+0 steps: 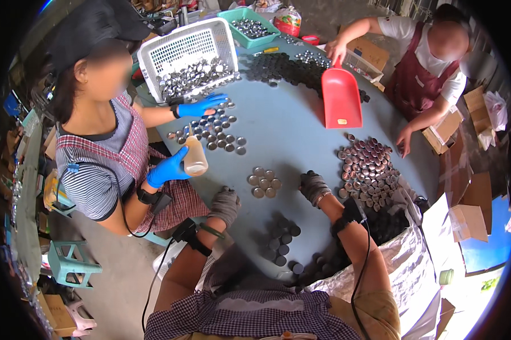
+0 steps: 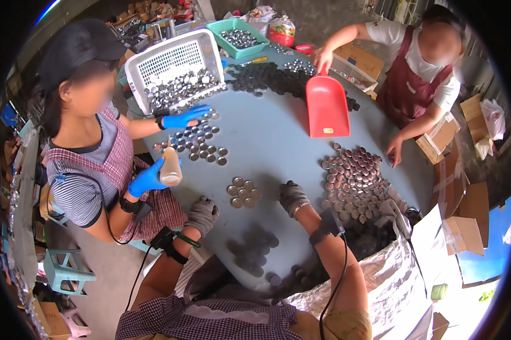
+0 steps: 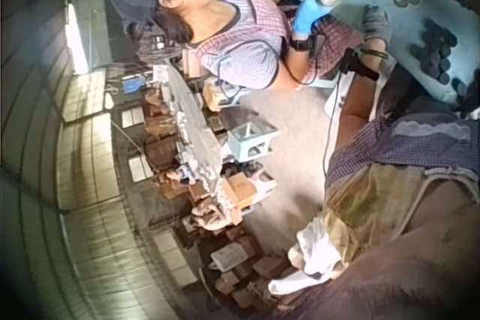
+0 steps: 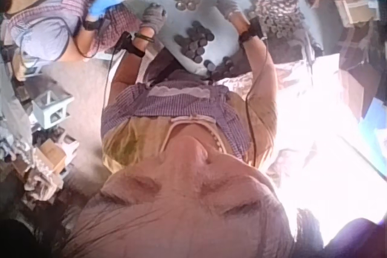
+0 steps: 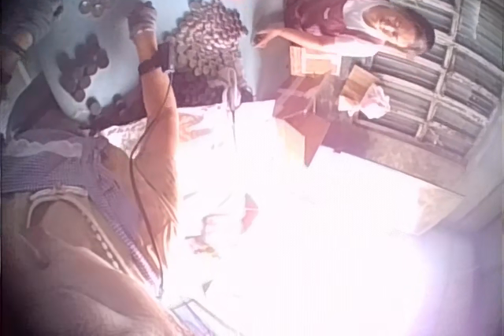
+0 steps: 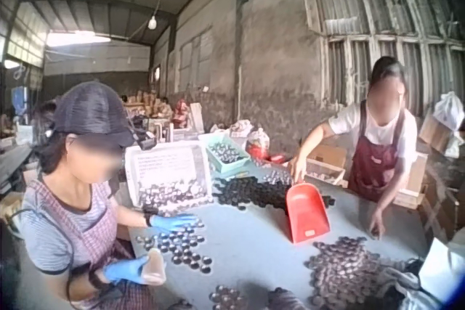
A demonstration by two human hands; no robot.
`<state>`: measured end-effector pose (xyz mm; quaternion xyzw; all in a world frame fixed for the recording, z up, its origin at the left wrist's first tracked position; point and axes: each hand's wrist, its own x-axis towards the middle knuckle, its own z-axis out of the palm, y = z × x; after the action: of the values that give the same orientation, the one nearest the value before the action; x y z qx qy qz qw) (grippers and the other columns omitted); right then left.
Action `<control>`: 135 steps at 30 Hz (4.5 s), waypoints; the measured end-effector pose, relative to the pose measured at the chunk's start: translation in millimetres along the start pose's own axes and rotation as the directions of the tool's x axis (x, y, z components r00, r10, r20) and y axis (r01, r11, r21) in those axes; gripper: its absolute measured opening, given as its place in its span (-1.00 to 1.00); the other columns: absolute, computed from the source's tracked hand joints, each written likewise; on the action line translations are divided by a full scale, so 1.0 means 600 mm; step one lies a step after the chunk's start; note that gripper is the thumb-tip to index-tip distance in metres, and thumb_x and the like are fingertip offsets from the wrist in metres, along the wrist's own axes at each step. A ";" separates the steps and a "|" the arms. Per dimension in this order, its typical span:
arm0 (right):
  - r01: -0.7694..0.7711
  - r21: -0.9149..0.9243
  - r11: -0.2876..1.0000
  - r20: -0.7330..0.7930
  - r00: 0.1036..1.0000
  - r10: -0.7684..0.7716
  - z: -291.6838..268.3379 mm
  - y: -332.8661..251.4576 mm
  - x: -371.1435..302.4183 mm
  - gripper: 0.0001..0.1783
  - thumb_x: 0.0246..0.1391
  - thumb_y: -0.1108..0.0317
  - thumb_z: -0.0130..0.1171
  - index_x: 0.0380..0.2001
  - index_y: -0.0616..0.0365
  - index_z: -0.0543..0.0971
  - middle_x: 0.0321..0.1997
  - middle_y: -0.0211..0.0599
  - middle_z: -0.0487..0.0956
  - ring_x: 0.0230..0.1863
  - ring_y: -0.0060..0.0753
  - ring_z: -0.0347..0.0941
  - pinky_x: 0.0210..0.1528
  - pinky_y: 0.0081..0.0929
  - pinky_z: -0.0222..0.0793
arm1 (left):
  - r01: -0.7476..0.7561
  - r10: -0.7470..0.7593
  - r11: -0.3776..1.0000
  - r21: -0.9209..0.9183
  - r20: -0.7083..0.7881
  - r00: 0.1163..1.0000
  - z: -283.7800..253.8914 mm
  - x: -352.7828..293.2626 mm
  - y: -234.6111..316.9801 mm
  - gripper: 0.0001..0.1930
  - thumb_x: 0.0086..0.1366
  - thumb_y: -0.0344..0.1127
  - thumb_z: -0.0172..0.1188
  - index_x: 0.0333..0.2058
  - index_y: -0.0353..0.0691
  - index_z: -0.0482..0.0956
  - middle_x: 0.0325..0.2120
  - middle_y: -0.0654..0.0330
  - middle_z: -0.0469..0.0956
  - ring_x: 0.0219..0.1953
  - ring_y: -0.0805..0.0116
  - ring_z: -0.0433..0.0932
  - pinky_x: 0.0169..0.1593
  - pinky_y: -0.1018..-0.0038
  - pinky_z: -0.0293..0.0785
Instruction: Applying glue to circular metal parts and attaching them to rubber bases at a manufacturing station.
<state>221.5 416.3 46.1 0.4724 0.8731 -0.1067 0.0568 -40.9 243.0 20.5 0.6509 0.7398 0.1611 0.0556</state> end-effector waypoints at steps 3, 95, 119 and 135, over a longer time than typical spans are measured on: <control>-0.018 0.125 0.992 -0.086 0.996 0.029 0.012 -0.003 0.001 -0.80 -0.07 0.24 0.15 -0.38 0.09 0.56 -0.26 -0.11 0.55 -0.21 -0.05 0.50 -0.15 -0.22 0.42 | 0.029 -0.042 0.996 -0.084 -0.160 0.986 -0.010 -0.023 0.002 -0.79 -0.10 -0.34 0.26 -0.41 -0.19 0.54 -0.40 0.08 0.47 -0.31 0.12 0.49 -0.16 0.27 0.45; 0.242 0.000 0.970 -0.037 0.970 -0.241 0.010 -0.059 0.003 -0.80 -0.11 0.21 0.17 -0.39 0.03 0.58 -0.29 -0.13 0.50 -0.18 -0.03 0.42 -0.11 -0.17 0.36 | -0.096 0.076 0.988 -0.122 -0.157 0.985 0.017 0.057 0.085 -0.71 0.04 -0.26 0.24 -0.23 -0.17 0.50 -0.20 0.09 0.45 -0.14 0.12 0.45 -0.07 0.27 0.41; 0.343 0.162 0.925 -0.006 0.938 -0.346 -0.011 -0.034 -0.104 -0.74 -0.03 0.23 0.05 -0.40 0.22 0.52 -0.35 -0.03 0.56 -0.27 0.06 0.51 -0.17 -0.16 0.42 | -0.208 0.068 0.889 -0.408 -0.332 0.941 0.073 -0.065 0.053 -0.71 -0.05 -0.49 0.23 -0.27 -0.29 0.48 -0.49 0.16 0.45 -0.45 0.31 0.45 -0.30 0.41 0.44; 0.629 -0.256 0.734 -0.385 0.630 -0.674 0.086 0.030 -0.083 -0.64 -0.21 0.25 0.15 -0.22 0.00 0.53 -0.14 -0.27 0.49 0.06 -0.09 0.34 0.07 -0.18 0.27 | -0.114 -0.042 0.722 -0.683 -0.207 0.978 0.012 -0.098 0.104 -0.70 0.04 -0.46 0.19 -0.18 -0.28 0.50 -0.37 0.16 0.50 -0.51 0.39 0.44 -0.37 0.46 0.44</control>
<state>263.6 373.1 3.8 0.1326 0.9762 0.0357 -0.1679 29.0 192.9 25.6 0.5770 0.6152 0.4930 0.2135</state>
